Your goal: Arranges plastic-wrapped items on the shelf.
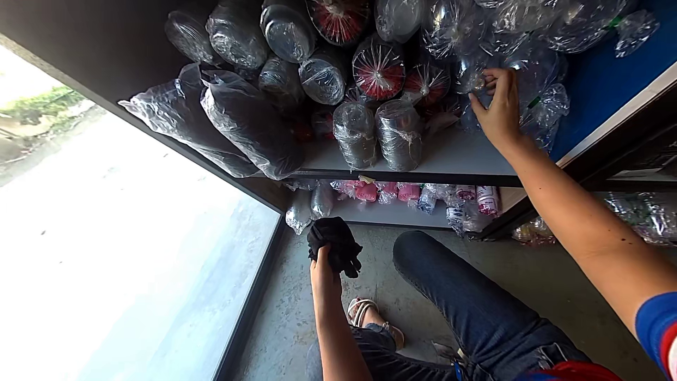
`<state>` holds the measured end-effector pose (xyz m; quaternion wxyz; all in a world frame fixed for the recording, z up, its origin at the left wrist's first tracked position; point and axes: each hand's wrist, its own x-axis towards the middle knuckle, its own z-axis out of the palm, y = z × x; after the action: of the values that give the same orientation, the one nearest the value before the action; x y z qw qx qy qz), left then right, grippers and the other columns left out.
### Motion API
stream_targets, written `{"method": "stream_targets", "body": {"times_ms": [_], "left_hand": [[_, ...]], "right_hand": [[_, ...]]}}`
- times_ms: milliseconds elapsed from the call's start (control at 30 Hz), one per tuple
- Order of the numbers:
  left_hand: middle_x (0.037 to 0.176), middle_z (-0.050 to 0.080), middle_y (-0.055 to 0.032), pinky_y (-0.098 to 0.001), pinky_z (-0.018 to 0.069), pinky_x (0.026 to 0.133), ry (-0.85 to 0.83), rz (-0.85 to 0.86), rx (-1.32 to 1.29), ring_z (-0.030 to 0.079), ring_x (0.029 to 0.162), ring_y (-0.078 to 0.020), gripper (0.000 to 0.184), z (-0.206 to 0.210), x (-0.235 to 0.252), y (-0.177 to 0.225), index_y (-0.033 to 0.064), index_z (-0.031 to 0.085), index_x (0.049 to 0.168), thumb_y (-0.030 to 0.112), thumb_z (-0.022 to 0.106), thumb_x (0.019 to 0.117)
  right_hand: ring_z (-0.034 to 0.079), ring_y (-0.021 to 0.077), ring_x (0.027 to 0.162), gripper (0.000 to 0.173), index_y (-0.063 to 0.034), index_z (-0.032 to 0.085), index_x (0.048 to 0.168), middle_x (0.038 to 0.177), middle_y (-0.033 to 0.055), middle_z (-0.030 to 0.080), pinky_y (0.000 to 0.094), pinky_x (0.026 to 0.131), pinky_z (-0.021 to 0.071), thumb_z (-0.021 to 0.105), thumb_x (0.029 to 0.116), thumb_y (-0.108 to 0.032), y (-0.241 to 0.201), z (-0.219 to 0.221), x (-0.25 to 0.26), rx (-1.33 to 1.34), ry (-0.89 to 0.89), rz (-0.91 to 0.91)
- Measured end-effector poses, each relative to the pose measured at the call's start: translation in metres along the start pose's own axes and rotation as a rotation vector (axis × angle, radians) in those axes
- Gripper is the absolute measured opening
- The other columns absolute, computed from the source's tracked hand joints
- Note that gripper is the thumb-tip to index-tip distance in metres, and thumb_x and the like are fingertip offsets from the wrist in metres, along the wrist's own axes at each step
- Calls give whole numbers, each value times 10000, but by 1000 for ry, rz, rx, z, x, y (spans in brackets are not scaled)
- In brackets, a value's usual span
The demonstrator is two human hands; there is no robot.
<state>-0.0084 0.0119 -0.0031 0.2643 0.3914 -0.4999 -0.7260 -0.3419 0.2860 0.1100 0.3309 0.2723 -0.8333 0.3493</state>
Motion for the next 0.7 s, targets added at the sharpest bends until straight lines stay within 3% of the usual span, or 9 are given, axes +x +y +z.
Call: {"method": "stream_targets", "body": {"times_ms": [200, 367, 533, 700], "left_hand": [[859, 668, -17, -269, 590, 698, -8, 1, -3, 678, 768, -72, 177, 0, 1, -1, 44, 559, 1136, 137, 423, 1073], [847, 672, -3, -266, 590, 693, -11, 11, -5, 677, 757, -62, 185, 0, 1, -2, 44, 569, 1124, 143, 421, 1078], [857, 666, -10, -264, 587, 692, -7, 9, -15, 673, 760, -65, 176, -1, 3, -3, 40, 558, 1139, 137, 426, 1074], [843, 670, -3, -258, 587, 695, -8, 12, -8, 677, 757, -62, 177, 0, 2, -2, 43, 564, 1121, 132, 418, 1073]], "right_hand": [[619, 414, 1109, 357, 135, 544, 1211, 1218, 334, 581, 433, 937, 527, 654, 972, -107, -1, 8, -3, -20, 77, -5], [561, 467, 1206, 332, 107, 598, 1261, 1276, 349, 549, 478, 1054, 465, 592, 1002, -101, -3, 7, -3, -125, 45, 6], [601, 449, 1166, 348, 135, 540, 1287, 1256, 341, 573, 460, 1036, 488, 562, 1016, -81, 0, 10, -2, -136, 60, -4], [607, 433, 1175, 242, 136, 586, 1165, 1227, 328, 595, 436, 1024, 497, 548, 1020, -55, 3, 14, -5, -127, 99, -43]]}}
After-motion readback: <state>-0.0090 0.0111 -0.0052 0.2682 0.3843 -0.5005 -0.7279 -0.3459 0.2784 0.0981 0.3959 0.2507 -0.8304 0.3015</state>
